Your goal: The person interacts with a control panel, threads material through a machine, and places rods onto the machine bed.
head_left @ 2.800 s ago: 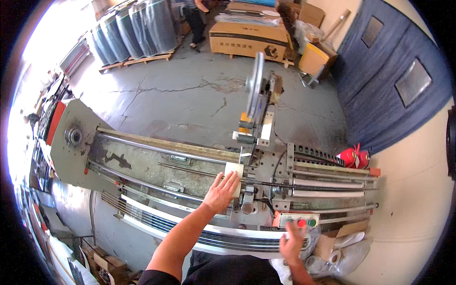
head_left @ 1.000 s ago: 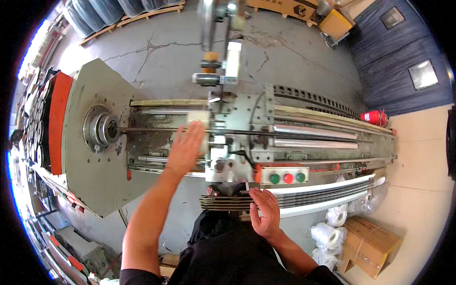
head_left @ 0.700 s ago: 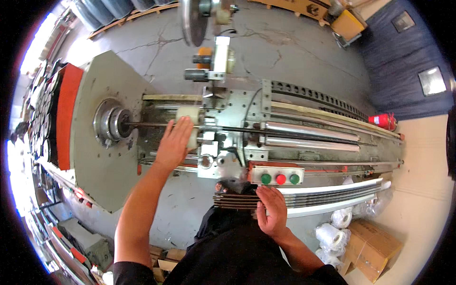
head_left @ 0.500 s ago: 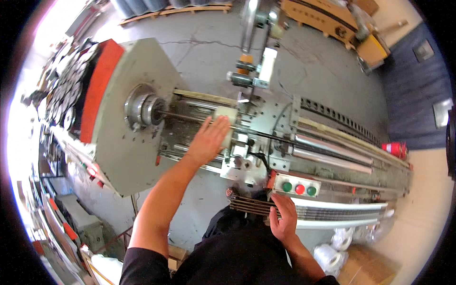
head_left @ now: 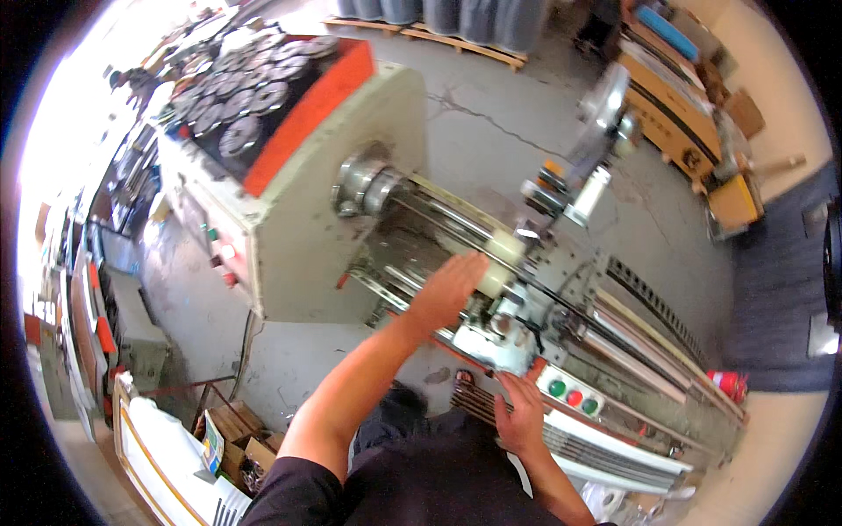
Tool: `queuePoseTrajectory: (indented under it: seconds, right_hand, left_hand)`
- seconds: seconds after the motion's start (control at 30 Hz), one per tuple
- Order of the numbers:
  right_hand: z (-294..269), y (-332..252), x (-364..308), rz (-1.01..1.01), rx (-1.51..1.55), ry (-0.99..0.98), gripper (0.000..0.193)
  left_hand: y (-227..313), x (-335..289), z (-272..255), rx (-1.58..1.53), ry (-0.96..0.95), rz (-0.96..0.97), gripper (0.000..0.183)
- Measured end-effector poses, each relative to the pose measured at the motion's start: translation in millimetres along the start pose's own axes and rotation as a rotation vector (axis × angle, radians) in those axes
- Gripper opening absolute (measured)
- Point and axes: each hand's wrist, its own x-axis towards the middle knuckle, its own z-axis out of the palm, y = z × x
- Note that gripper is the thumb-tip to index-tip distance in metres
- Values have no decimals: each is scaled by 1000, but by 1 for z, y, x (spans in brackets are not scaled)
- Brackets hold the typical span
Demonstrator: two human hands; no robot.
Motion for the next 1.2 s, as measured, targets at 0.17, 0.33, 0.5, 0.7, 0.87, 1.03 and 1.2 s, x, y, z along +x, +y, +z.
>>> queuePoseTrajectory:
  seconds: [0.17,0.33,0.5,0.7,0.87,1.03,1.2]
  right_hand:
    - [52,-61,29,-86,22,-34,34]
    - [140,-176,78,-331,104,1,30]
    - [237,-346,151,-561,190,64,33]
    - [328,-487,253,-565,50,84,45]
    - [386,-517,312,-541,-108,261,54]
    - [432,-527,344,-435,-231,338,60]
    - [463,-544,358,-288,-357,384,60]
  left_hand:
    - [1,-142,-25,-146,8,-200,68]
    - [-27,-338,-61,-301,-256,-463,59]
    - [-110,-470,-143,-368,-396,-761,43]
    - [-230,-544,-232,-263,-475,-1040,47]
    - [-319,-603,-252,-371,-47,-1199,54]
    - [-380,-673,-268,-390,368,-1473,51]
    - [-458,-841,-240,-771,416,-1782,50]
